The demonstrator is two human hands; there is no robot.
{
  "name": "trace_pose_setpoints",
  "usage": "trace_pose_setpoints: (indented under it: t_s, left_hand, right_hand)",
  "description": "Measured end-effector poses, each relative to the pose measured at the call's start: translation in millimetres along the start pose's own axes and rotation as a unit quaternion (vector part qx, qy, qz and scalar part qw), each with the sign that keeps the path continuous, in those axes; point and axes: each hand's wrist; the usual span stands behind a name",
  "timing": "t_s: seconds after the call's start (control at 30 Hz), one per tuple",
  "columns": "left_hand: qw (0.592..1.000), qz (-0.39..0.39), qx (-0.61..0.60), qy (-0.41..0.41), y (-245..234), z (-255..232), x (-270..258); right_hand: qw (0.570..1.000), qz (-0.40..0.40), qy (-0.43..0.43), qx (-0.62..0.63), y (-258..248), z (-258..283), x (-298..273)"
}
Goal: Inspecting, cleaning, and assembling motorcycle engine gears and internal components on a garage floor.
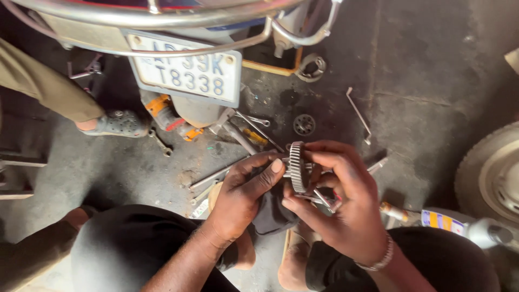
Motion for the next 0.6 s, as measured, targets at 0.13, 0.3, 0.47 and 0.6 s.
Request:
trace_pose_setpoints:
  t_s: [0.13,0.3,0.47,0.6]
  left_hand:
    - [0.999,0.038,-0.015,0.004,-6,-4,-3]
    - [0.997,0.064,0.016,0.030,1,-2,-5]
    - [0.995,0.070,0.048,0.054,5,-3,-7]
    - [0.995,0.067,0.058,0.054,4,-3,-6]
  right_hand:
    - [0.999,0.045,-0.010,0.029,-14,3,5]
    - [0.989,0.073,-0.088,-0.098,-22,0,4]
    - [0.984,0.062,-0.110,-0.128,-24,-4,1]
    - [0.984,0.064,-0.107,-0.126,-24,-4,3]
Point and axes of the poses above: each hand's wrist, its own x-axis towards the middle knuckle, its own y-axis out of the palm, z = x × y, and after that the axes turned 7 degrees about -y, right-handed
